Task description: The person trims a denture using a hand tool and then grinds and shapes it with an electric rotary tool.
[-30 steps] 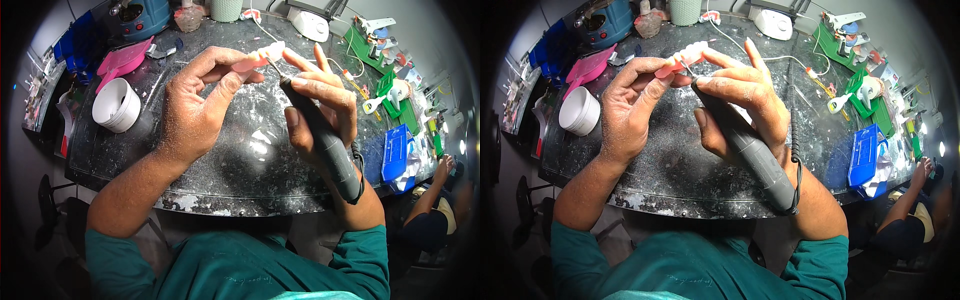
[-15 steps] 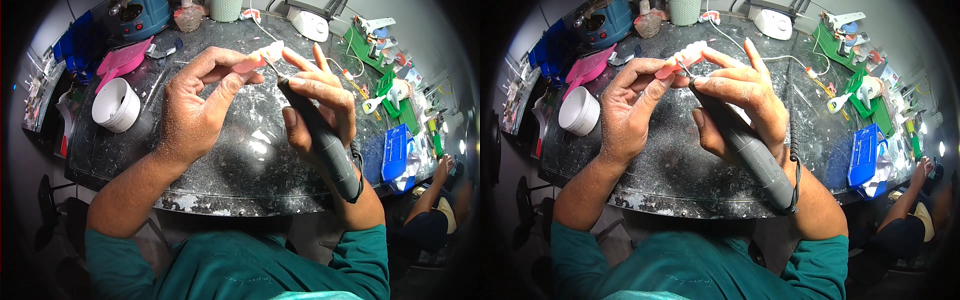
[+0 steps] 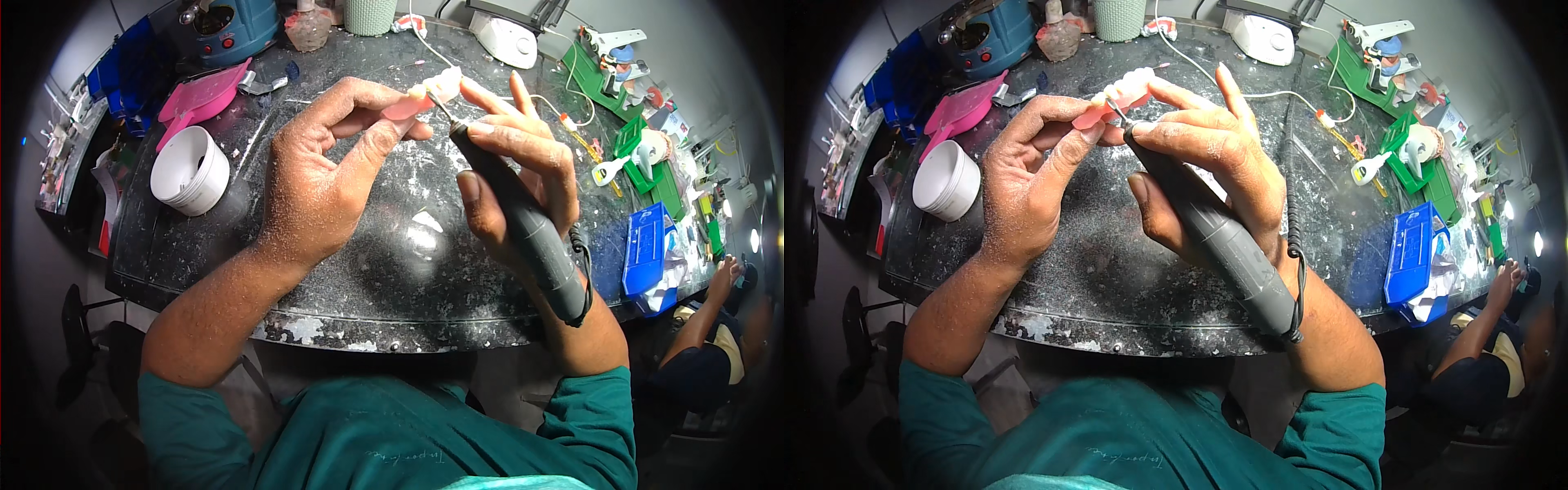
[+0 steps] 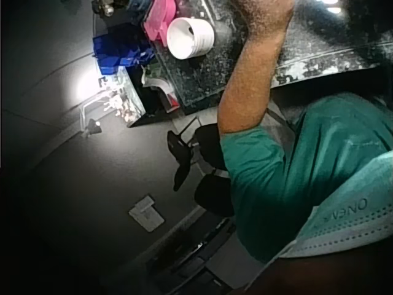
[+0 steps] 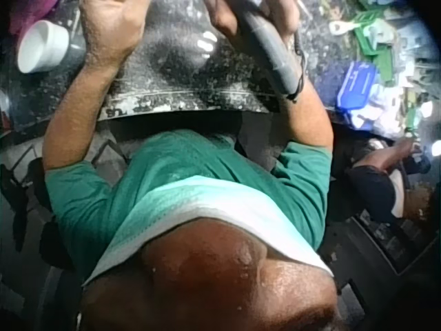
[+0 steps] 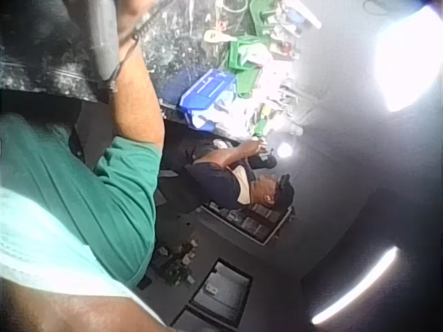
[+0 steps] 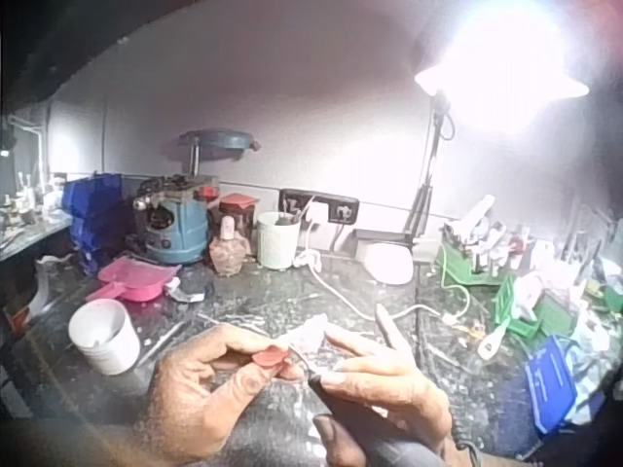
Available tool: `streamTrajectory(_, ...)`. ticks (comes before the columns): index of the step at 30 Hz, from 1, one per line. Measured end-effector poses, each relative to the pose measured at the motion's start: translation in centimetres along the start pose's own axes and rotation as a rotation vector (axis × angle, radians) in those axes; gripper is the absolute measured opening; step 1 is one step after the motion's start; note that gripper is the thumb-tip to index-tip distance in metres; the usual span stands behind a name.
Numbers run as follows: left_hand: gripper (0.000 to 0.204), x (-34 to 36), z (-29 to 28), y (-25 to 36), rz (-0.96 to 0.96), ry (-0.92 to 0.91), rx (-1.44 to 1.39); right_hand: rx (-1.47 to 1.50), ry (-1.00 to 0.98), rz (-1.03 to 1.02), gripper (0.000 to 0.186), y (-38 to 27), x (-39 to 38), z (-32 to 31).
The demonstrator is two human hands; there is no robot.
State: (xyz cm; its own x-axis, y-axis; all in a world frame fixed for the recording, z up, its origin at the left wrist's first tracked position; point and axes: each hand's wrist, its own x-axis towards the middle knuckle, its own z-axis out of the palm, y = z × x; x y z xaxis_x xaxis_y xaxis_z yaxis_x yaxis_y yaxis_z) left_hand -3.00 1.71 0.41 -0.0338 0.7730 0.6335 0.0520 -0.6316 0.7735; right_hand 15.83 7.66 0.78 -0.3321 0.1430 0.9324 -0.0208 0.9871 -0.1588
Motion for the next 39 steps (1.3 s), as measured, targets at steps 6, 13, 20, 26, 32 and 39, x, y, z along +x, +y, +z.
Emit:
streamTrajectory(6, 0.015, -0.02, -0.20, 0.21, -0.020, -0.011, 0.021, -0.060, -0.138, -0.063, 0.035, 0.02, 0.12, -0.65)
streamTrajectory(13, 0.014, -0.13, -0.08, 0.52, -0.050, -0.009, 0.026, -0.049, -0.116, -0.059, 0.035, 0.08, 0.01, -0.46)
streamTrajectory(20, 0.012, -0.21, -0.10, 0.47, -0.038, -0.016, 0.017, -0.043, -0.117, -0.064, 0.035, -0.11, 0.02, -0.31)
streamTrajectory(26, 0.012, -0.22, -0.21, 0.32, -0.030, -0.017, 0.034, -0.052, -0.151, -0.061, 0.036, -0.23, 0.10, -0.35)
streamTrajectory(32, 0.010, -0.26, -0.09, 0.50, -0.033, 0.002, 0.035, -0.043, -0.160, -0.075, 0.037, -0.21, 0.15, -0.25)
streamTrajectory(39, 0.011, -0.20, 0.01, 0.12, -0.012, 0.000, 0.090, -0.039, -0.143, -0.047, 0.038, -0.13, -0.20, -0.29)
